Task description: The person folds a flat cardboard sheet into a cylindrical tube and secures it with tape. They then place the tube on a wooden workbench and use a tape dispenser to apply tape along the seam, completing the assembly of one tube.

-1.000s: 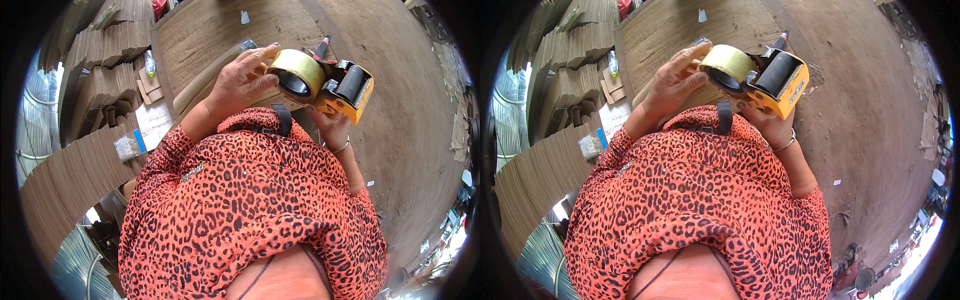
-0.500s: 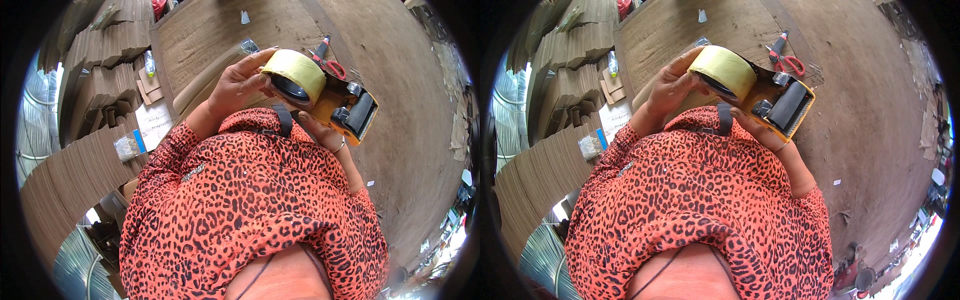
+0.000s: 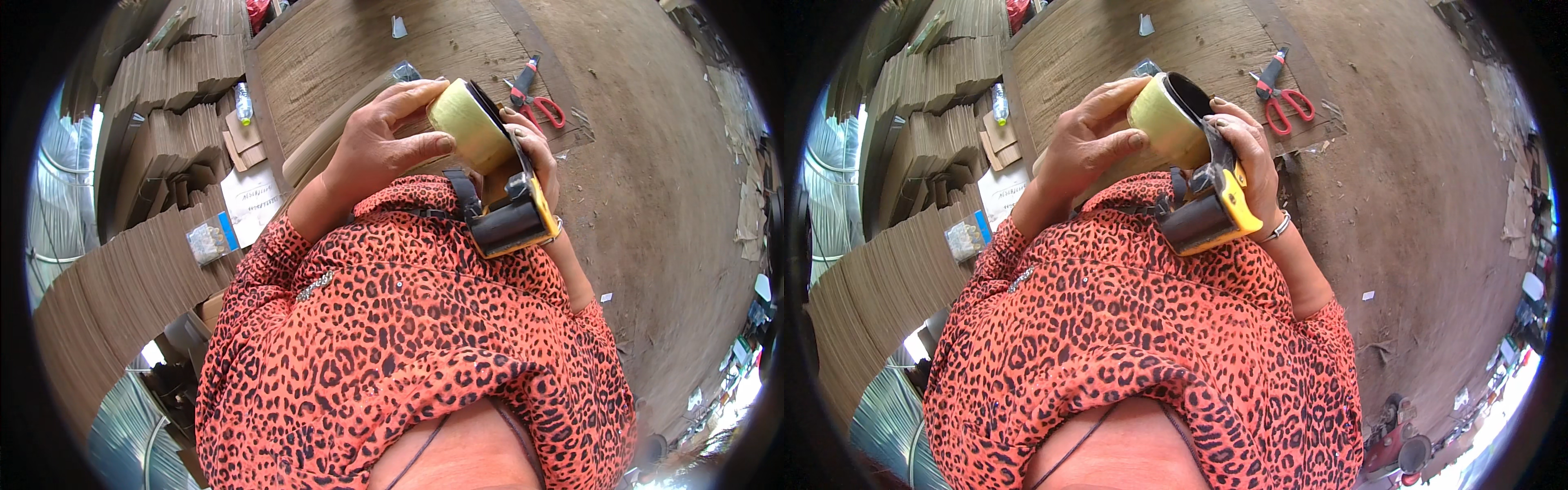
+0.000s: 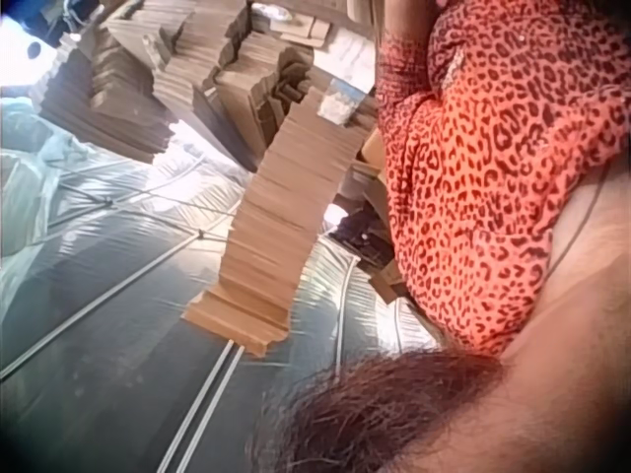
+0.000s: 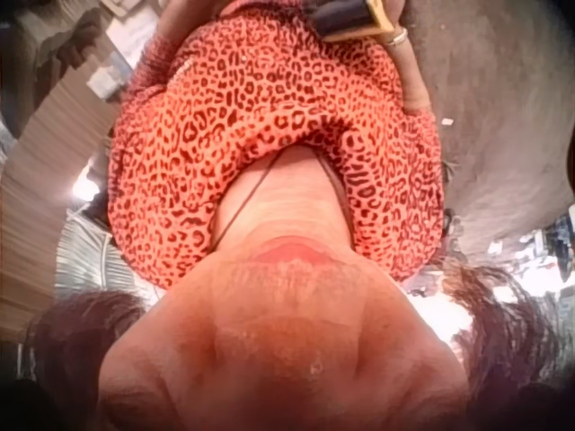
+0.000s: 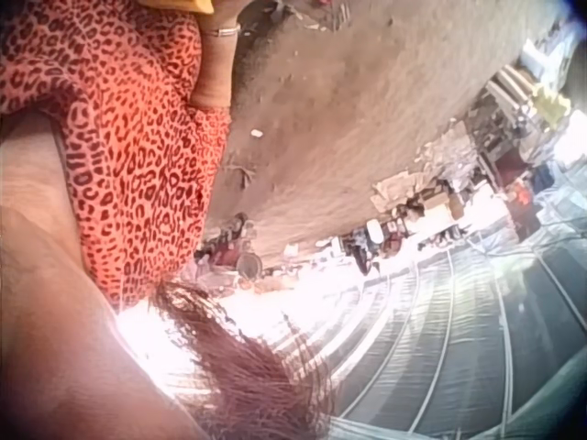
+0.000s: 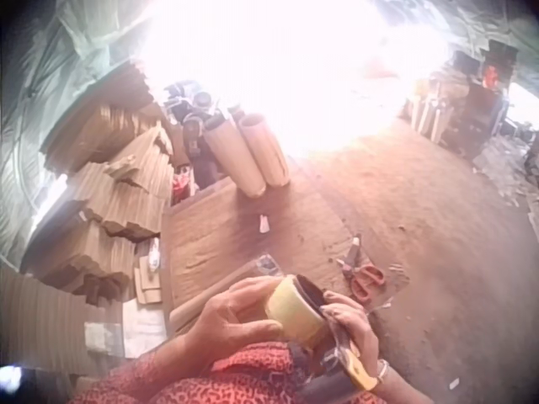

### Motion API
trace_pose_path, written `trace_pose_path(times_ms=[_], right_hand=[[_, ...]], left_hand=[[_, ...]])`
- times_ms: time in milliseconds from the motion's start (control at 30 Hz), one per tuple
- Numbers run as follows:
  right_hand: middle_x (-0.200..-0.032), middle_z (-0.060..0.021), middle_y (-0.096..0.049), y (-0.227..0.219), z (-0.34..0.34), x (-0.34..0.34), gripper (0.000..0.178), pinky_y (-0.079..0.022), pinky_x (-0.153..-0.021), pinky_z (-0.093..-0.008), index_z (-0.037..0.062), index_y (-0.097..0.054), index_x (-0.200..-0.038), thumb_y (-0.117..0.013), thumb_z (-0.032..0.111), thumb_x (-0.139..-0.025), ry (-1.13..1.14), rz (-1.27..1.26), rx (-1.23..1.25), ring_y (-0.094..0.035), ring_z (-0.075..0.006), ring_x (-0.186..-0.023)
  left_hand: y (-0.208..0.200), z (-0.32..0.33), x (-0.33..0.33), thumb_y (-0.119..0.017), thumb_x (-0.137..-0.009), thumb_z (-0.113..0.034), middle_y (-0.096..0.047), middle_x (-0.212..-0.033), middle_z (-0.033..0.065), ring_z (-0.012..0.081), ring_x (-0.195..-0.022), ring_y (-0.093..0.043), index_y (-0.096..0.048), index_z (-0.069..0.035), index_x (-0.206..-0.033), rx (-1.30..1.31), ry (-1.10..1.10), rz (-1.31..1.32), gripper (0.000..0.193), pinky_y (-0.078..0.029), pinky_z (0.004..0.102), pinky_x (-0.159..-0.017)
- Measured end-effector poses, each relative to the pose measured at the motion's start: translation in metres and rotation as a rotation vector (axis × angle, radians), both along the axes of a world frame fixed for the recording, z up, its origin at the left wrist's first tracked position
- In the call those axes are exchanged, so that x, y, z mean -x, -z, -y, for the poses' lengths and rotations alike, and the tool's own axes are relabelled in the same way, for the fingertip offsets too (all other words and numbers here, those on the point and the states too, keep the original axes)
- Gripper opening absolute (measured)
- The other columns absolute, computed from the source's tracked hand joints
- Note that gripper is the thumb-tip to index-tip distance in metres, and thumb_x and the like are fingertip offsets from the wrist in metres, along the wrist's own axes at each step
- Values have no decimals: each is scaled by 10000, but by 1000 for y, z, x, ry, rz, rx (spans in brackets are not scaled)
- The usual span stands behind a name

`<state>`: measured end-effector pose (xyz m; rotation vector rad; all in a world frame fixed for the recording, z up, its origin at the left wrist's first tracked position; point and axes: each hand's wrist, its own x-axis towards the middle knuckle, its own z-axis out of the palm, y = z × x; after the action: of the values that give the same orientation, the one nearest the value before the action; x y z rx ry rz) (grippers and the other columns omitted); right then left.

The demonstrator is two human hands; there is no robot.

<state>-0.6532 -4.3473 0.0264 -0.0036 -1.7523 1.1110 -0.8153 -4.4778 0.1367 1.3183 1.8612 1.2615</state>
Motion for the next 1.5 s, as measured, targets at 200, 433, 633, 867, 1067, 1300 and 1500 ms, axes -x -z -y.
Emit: trace_pose_path(times_ms=[200,433,633,867,1067,1300,1500], right_hand=[[-1179,-163,-609,3,-4,-4,476,-452,-998,-443,41,-483,-1184,-709,-2,-766,6,26,-15,-558,-378,-1185],[-1169,-215,-596,-1,-11,-9,472,-461,-973,-503,43,-421,-1222,-673,19,-823,79,26,-210,-558,-427,-1163],[-1157,-210,-599,-29,-24,-8,455,-486,-947,-498,39,-429,-1201,-688,52,-827,165,38,-339,-588,-433,-1120],[-1164,-215,-591,-21,-21,-5,479,-467,-965,-504,38,-422,-1206,-685,16,-807,153,2,-277,-577,-428,-1134],[-1166,-208,-589,-21,-16,-6,517,-460,-970,-502,40,-407,-1212,-697,-3,-786,137,24,-241,-573,-420,-1137],[-1094,-199,-605,-36,-14,-2,450,-516,-895,-479,16,-445,-1150,-706,13,-782,285,65,-371,-611,-423,-1066],[-1034,-185,-616,-38,-12,0,376,-527,-851,-459,-4,-477,-1090,-689,7,-778,295,45,-416,-626,-398,-1009]], left_hand=[[-5,-2,-4,-813,-748,-236,-629,-1210,164,257,-1103,-622,-646,3,-1190,-26,-27,-337,530,-490,344,-954],[-12,-4,-9,-821,-727,-201,-646,-1181,154,276,-1070,-641,-666,-4,-1157,-169,11,-475,498,-515,353,-927],[-19,-11,-12,-821,-695,-103,-641,-1174,148,292,-1058,-642,-673,11,-1128,-316,34,-590,471,-527,370,-913],[-18,-15,-14,-793,-664,-46,-635,-1145,139,315,-1072,-628,-682,12,-1089,-422,122,-784,443,-529,385,-904],[-18,-14,-16,-797,-661,-50,-635,-1144,135,316,-1060,-628,-681,14,-1077,-420,111,-823,436,-533,387,-890],[-14,-15,-19,-816,-648,-76,-625,-1022,97,303,-1032,-632,-680,-10,-946,-489,106,-745,334,-538,375,-862],[-24,-21,-20,-821,-628,-77,-582,-929,65,276,-963,-617,-614,-54,-823,-522,114,-785,286,-527,355,-787]])
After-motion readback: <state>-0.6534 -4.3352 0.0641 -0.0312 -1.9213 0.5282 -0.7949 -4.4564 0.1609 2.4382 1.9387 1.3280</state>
